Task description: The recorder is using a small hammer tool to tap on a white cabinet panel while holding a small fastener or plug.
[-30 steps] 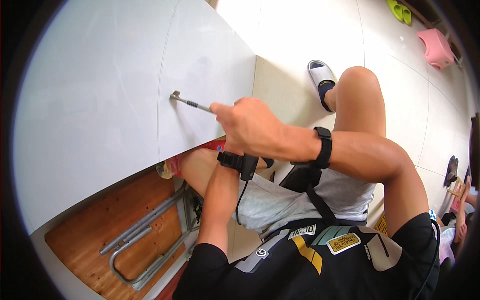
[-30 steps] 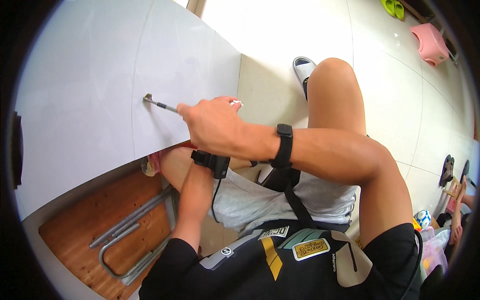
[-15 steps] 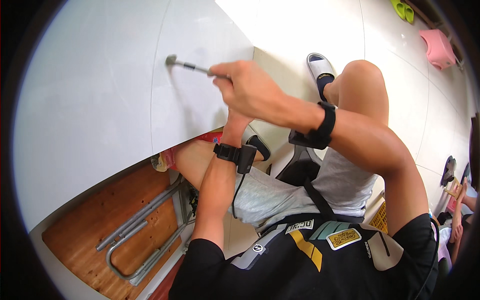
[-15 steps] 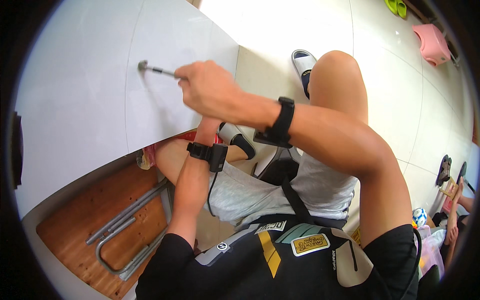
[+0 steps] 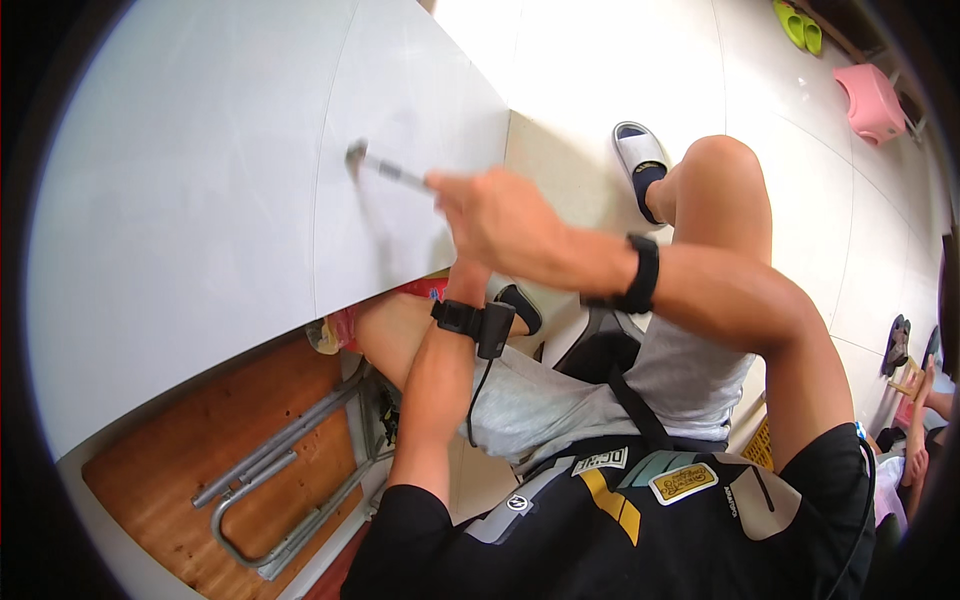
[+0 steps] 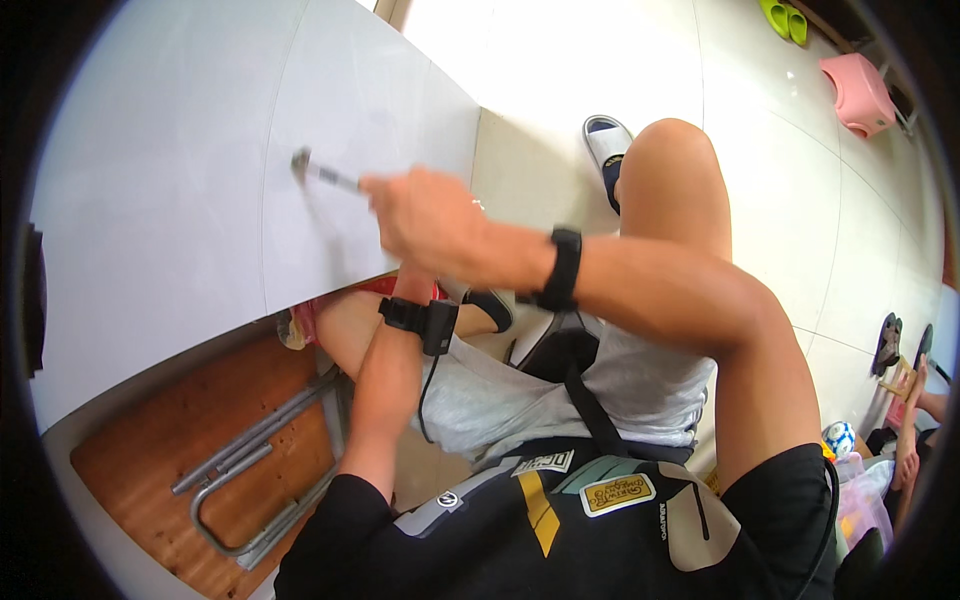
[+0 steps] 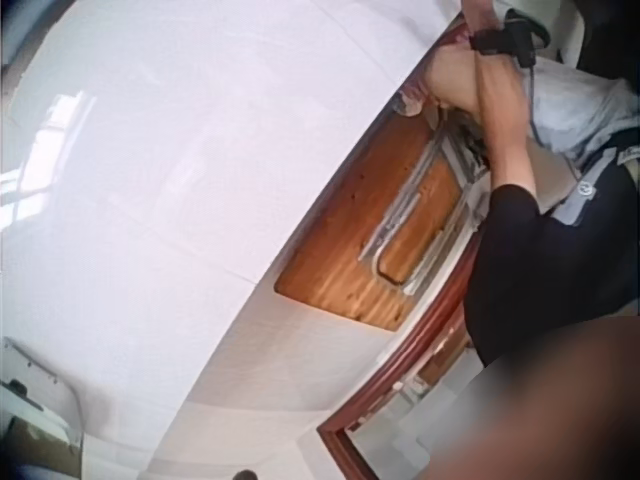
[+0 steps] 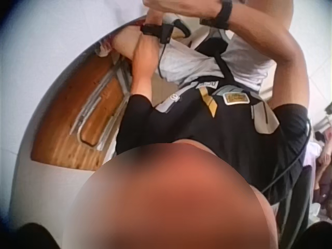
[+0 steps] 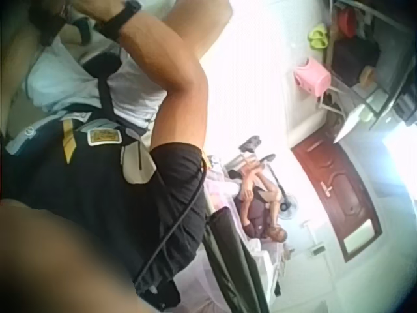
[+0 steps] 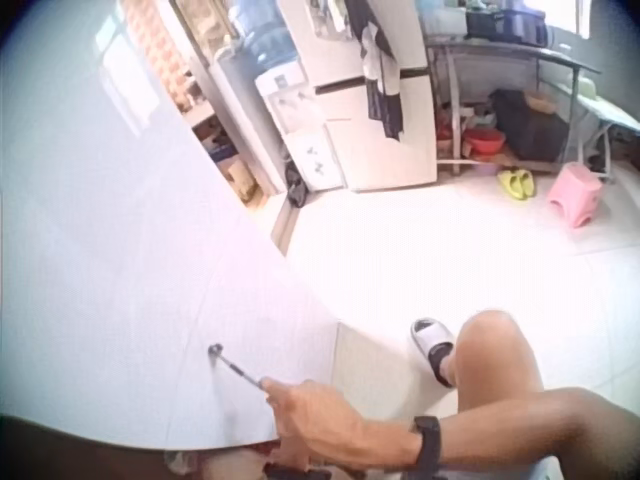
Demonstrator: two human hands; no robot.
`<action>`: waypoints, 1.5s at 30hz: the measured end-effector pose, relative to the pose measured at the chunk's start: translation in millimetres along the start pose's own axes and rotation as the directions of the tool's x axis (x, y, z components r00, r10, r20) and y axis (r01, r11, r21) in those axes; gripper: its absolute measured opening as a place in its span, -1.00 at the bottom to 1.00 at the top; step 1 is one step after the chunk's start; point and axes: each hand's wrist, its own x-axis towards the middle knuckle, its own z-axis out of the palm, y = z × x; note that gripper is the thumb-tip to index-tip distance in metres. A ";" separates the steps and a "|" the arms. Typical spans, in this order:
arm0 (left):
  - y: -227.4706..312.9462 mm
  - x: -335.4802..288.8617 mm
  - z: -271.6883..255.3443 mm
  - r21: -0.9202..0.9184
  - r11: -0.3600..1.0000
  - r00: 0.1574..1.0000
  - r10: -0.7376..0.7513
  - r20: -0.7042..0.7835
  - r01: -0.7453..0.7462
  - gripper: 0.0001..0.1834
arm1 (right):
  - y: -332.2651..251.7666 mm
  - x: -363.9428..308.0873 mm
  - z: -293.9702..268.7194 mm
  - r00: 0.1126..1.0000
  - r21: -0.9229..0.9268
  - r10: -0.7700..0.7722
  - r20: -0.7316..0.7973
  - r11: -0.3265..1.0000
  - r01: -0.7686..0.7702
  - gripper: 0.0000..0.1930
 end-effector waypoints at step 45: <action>-3.3 -21.2 -7.6 0.008 0.991 0.990 0.137 -0.016 -0.137 -0.77 | 23.4 -25.6 26.4 0.989 -0.209 -0.150 0.008 0.967 0.148 -0.89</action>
